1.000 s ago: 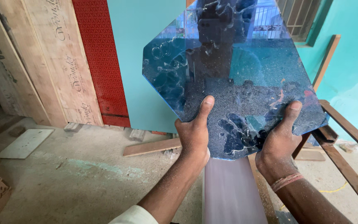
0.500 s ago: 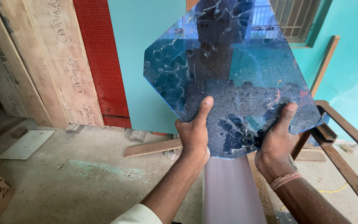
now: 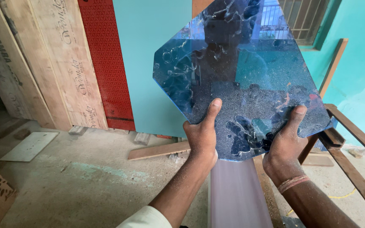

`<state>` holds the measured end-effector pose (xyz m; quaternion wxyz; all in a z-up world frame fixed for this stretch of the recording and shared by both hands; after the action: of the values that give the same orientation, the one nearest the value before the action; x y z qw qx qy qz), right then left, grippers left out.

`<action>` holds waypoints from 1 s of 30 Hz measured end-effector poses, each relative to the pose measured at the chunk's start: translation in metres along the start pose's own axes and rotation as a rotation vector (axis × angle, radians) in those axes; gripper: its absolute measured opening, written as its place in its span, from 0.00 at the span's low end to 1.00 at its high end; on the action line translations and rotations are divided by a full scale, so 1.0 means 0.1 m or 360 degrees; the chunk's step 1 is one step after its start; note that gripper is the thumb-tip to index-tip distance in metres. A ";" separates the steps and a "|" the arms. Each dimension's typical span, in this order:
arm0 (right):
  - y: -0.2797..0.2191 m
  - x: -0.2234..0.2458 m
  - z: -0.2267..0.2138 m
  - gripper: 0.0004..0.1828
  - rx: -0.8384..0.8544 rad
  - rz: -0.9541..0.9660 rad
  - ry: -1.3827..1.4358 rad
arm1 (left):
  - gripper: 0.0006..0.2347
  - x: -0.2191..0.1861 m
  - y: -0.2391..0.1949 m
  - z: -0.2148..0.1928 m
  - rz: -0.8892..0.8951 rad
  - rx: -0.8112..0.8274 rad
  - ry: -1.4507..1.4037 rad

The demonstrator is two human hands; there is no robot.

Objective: The person holds a piece of blue patterned glass and presses its edges against a running belt sander to smooth them. They rotate the glass by hand to sand different sides and corners.

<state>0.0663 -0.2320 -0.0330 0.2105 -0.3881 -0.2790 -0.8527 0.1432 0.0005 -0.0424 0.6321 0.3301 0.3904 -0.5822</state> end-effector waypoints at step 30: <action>0.25 -0.14 -0.32 0.54 -0.0297 -0.0107 -0.0022 | 0.28 -0.03 -0.07 0.11 0.0066 0.0114 0.0064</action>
<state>0.0717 -0.2692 -0.0535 0.1428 -0.4025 -0.2127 -0.8788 0.1373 -0.0086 -0.0345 0.6239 0.3723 0.3748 -0.5759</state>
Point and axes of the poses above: each hand's wrist, its own y-axis towards the middle knuckle, its own z-axis out of the palm, x = y × z, the point moved 9 cm from there along y, towards the middle knuckle, and after that the axes turned 5 degrees about -z, right-handed, at the moved point
